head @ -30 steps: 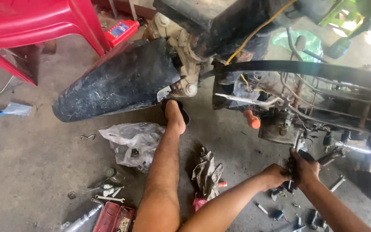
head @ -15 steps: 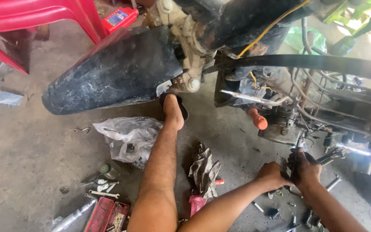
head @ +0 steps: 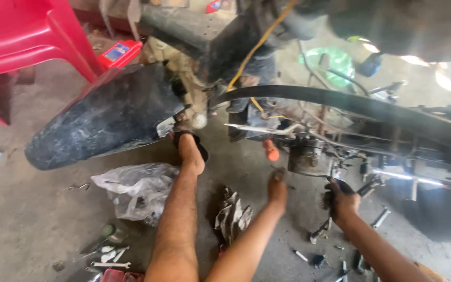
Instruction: The person works on a motorcycle engine in a cluttered workshop, using a wrench to tighten bolts on the engine casing. They then move to the front of the bike to adjust components near the front wheel and suspension.
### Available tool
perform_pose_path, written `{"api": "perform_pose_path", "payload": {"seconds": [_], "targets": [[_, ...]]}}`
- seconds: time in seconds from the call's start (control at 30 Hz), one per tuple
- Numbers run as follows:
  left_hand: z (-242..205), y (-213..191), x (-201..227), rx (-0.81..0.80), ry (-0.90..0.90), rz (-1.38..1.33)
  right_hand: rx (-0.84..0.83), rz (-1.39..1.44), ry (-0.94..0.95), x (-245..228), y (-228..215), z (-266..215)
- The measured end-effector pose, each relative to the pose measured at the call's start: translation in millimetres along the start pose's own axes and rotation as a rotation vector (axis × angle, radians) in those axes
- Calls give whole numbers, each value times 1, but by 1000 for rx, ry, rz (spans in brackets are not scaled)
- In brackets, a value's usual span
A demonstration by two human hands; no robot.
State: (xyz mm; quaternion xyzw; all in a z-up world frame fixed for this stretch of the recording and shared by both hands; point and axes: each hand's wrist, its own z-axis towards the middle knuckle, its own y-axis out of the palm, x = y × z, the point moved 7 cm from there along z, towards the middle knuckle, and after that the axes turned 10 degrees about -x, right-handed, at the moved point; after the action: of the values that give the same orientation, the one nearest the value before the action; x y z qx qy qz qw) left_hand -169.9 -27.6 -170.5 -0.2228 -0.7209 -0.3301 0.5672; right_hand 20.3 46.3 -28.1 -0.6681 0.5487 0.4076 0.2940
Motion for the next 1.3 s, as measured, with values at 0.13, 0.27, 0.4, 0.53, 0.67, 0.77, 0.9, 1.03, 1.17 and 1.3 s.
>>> {"api": "perform_pose_path", "payload": {"seconds": [0.13,0.27,0.4,0.53,0.67,0.77,0.9,1.03,1.17,1.3], "targets": [[-2,-5,50,-61,-12,-211,8,-94,-90,11,-18,12],[-18,23,109,-283,65,-78,-43,-90,-152,-1,-10,3],[-23,24,119,-204,181,41,-73,-17,-102,11,-5,4],[-24,20,125,-197,178,-84,-92,-107,-197,12,-5,7],[-16,18,113,-191,203,75,-58,-28,-117,14,0,1],[-14,17,102,-186,194,246,-99,29,-74,21,2,0],[-11,16,106,-197,170,251,-10,-144,-122,-4,5,-15],[-4,14,106,-226,133,299,-62,2,-133,6,3,6],[-1,19,126,-310,100,220,-68,-31,-69,4,4,6],[-2,19,122,-430,-110,-208,-39,-122,-193,-4,3,8]]}}
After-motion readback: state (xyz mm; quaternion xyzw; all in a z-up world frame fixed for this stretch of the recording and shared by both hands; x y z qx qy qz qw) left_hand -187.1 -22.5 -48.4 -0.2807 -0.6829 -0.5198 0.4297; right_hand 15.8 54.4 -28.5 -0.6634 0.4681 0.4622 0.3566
